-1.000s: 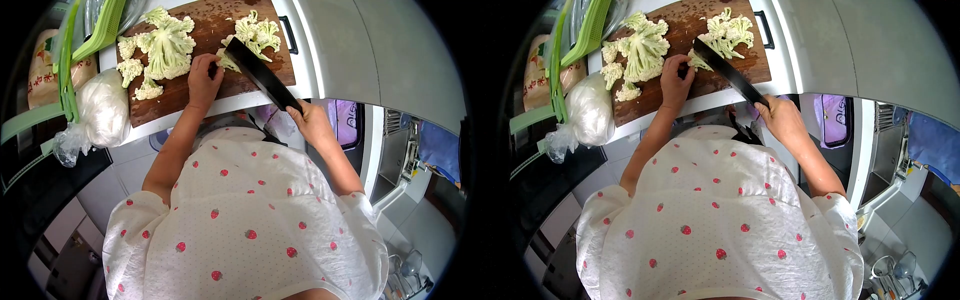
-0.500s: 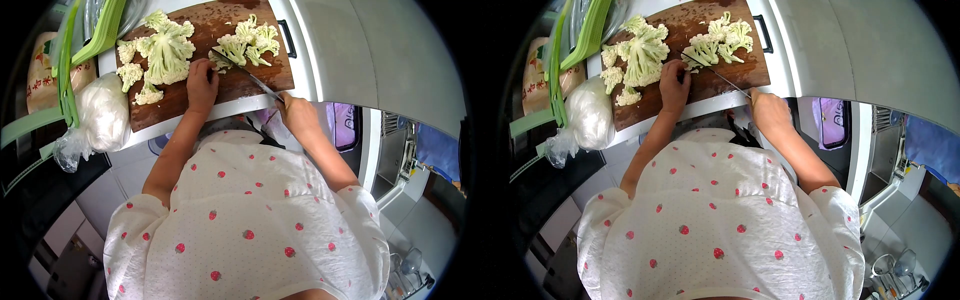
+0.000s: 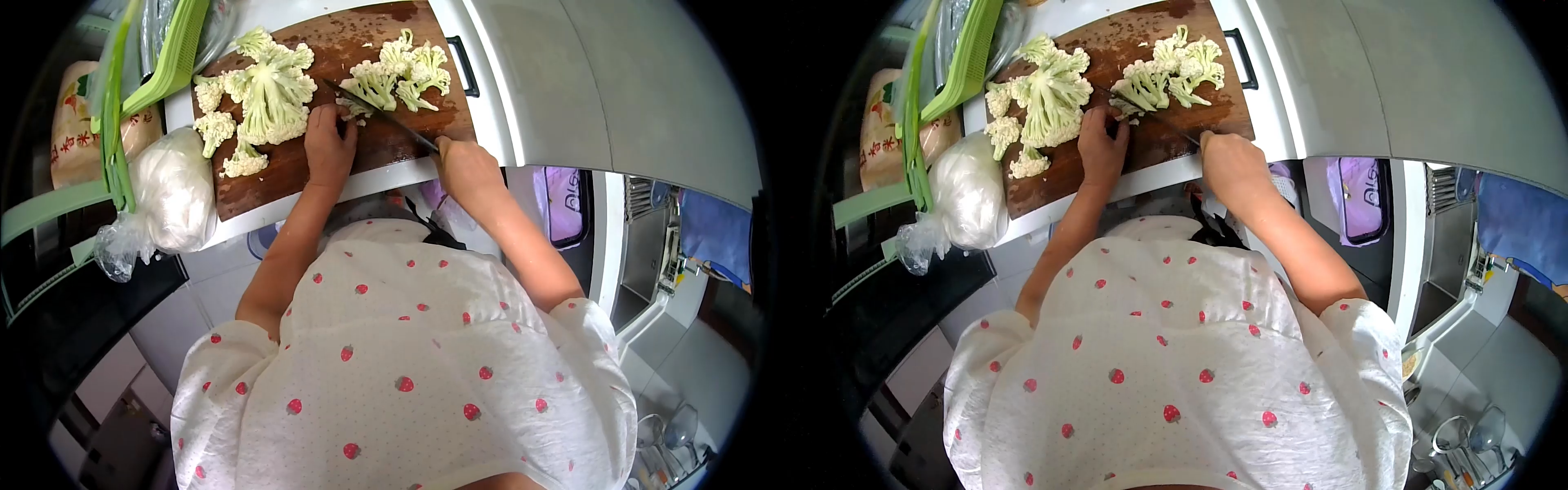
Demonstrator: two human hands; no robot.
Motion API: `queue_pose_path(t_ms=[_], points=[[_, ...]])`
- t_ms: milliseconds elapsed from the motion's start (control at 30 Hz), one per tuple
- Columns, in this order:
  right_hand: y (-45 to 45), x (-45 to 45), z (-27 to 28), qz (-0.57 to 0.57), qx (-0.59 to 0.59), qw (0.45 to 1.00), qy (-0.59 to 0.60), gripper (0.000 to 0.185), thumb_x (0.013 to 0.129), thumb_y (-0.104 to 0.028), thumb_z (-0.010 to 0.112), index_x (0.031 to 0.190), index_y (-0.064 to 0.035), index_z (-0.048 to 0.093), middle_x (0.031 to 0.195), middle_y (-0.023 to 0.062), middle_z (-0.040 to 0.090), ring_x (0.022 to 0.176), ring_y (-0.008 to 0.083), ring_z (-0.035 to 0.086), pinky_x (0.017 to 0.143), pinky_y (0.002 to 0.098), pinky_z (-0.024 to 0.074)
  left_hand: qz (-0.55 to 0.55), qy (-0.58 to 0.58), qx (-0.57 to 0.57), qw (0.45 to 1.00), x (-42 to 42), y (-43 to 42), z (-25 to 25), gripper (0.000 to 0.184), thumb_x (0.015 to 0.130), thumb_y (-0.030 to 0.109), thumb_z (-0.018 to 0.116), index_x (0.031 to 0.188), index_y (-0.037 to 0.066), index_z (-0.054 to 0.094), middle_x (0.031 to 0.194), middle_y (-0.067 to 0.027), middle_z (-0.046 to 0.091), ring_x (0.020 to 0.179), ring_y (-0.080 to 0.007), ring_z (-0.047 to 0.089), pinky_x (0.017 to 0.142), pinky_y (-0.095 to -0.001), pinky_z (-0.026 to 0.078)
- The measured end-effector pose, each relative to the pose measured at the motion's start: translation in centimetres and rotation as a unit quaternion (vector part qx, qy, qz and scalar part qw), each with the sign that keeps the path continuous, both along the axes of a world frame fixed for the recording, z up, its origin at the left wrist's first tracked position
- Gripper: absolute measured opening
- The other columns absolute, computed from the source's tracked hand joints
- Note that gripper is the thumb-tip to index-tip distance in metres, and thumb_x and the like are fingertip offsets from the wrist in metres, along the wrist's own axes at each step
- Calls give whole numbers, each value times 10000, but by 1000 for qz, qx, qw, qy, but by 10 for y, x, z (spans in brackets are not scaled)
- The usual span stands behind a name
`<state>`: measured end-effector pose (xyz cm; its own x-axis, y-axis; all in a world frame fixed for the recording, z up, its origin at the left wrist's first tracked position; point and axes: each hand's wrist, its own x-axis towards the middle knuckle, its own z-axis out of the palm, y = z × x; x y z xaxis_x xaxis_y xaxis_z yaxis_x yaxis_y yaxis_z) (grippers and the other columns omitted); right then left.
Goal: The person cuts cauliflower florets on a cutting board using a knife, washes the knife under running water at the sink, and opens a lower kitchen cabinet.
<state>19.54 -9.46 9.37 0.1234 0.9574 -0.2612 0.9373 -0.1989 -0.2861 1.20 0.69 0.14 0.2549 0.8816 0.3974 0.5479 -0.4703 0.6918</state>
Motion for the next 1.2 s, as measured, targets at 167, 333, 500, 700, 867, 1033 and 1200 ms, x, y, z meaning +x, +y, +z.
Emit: queue_pose_path(t_ms=[167, 333, 500, 700, 867, 1033, 1200], points=[[-15, 7, 4, -43, 33, 994, 98, 210, 870, -205, 566, 833, -4, 613, 735, 224, 628, 720, 402, 622, 658, 473, 489, -1, -1, 8, 1000, -3, -13, 1, 417, 690, 10, 717, 1065, 32, 537, 1029, -157, 525, 971, -337, 517, 833, -386, 443], [-38, 15, 15, -184, 92, 961, 186, 248, 888, -179, 557, 1048, 6, 597, 700, 230, 612, 699, 401, 619, 643, 437, 475, -23, 28, -15, 999, 10, -18, 9, 758, 623, 106, 818, 1277, 57, 438, 1166, -186, 445, 1086, -357, 446, 926, -408, 389], [-39, 25, 2, -293, 92, 936, 174, 363, 886, -143, 549, 1203, 27, 501, 786, 283, 621, 772, 436, 615, 704, 467, 478, -20, 36, -15, 999, 38, 6, 9, 832, 646, 130, 812, 1353, 89, 375, 1223, -217, 390, 1128, -388, 399, 955, -442, 362], [-21, 5, -18, -173, 184, 960, 117, 407, 887, -111, 541, 1248, 50, 442, 744, 255, 628, 602, 353, 632, 627, 430, 500, -12, 39, -21, 999, 59, 40, 4, 749, 701, 144, 777, 1343, 89, 398, 1239, -218, 389, 1131, -393, 409, 955, -443, 371], [12, -4, -13, -188, 119, 959, 173, 344, 893, -115, 531, 1194, 39, 471, 706, 222, 617, 544, 310, 616, 553, 412, 495, 13, 98, -45, 994, 61, 63, 22, 682, 720, 124, 752, 1324, 56, 441, 1243, -219, 438, 1142, -372, 443, 944, -427, 392], [4, 17, -10, -203, 147, 953, 169, 372, 894, -124, 528, 1233, 20, 477, 659, 153, 592, 496, 245, 574, 523, 372, 467, 88, 182, 34, 979, 4, 69, 66, 636, 715, 247, 768, 1271, 83, 505, 1244, -198, 495, 1167, -349, 455, 964, -466, 363], [-9, 7, 15, -231, 143, 935, 229, 408, 879, -85, 517, 1272, 8, 458, 882, 310, 613, 823, 427, 625, 736, 446, 478, 231, 238, -69, 941, -45, 74, 65, 719, 674, 306, 796, 1288, 91, 491, 1234, -196, 494, 1162, -341, 464, 1000, -462, 345]])
